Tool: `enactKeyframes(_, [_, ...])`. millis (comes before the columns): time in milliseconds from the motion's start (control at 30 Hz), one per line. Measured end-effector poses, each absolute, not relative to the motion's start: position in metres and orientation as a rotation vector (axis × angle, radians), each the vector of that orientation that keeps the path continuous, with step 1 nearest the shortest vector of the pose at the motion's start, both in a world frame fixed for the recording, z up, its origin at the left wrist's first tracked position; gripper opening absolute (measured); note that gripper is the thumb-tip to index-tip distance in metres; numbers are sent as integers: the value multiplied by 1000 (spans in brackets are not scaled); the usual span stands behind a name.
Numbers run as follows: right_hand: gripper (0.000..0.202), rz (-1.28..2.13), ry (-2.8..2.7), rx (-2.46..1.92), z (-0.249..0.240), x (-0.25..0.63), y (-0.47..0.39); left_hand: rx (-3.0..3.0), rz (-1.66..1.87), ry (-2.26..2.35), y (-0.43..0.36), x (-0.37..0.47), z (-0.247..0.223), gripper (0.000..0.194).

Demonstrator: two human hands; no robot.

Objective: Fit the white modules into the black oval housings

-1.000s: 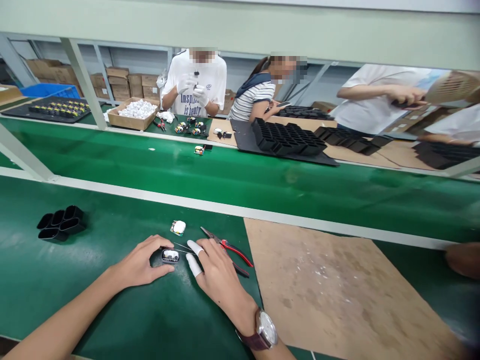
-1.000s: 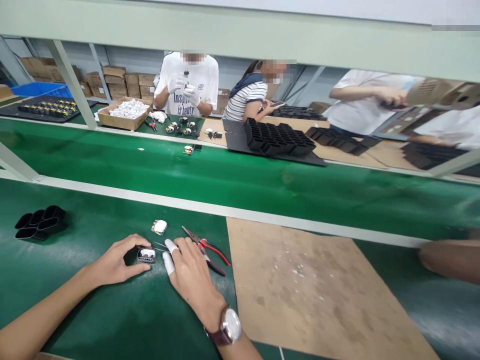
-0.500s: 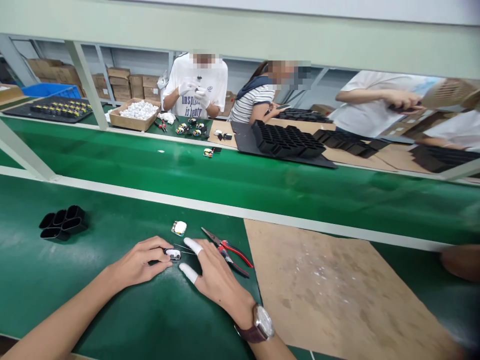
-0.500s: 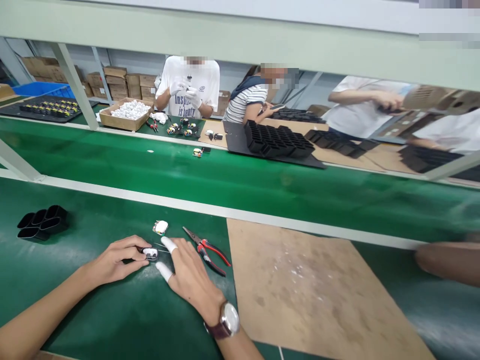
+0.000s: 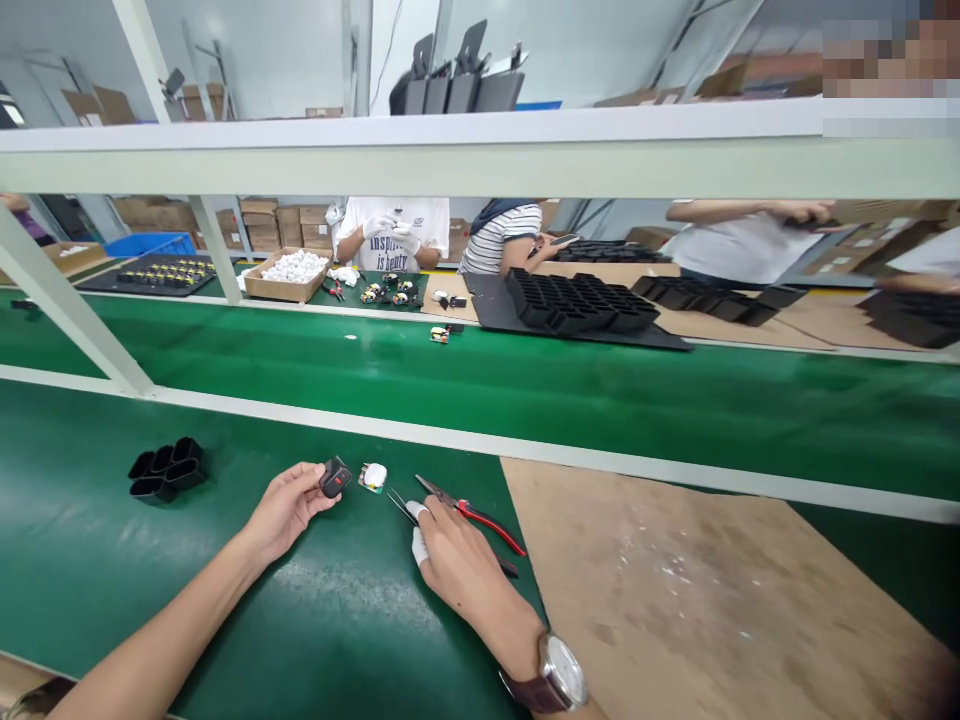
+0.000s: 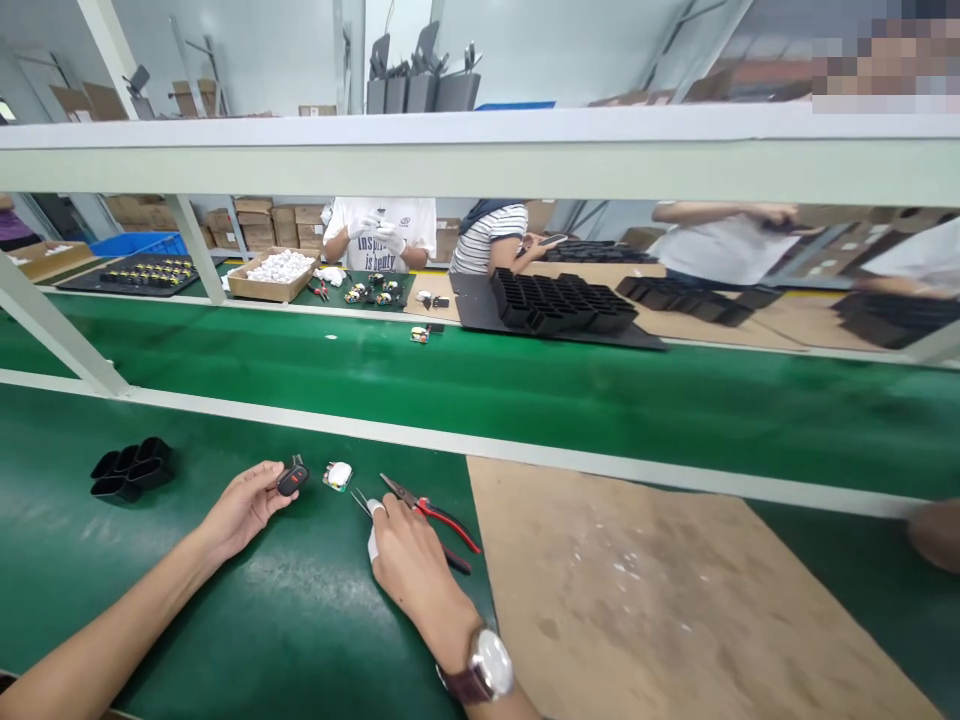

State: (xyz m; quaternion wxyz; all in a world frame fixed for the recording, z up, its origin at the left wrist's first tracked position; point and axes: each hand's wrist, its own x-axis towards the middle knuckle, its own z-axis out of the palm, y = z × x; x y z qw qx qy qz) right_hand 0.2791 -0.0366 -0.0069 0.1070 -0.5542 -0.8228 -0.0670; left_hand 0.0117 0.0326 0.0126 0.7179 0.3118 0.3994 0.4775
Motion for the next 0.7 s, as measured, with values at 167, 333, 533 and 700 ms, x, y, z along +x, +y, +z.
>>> enactKeyframes(167, [37,-131,-2403,-1750,-10,284,-40,686,1078,909,32,13,8,30])
enactKeyframes(333, [26,-155,-2302,-1746,-6,280,-41,782,1105,960,33,14,14,33])
enactKeyframes(533, [5,-132,-2368,-1307,-11,248,-55,1105,1250,1148,33,13,15,37])
enactKeyframes(700, [16,-178,-2557,-1040,-21,233,-63,1622,1177,1355,48,12,3,47])
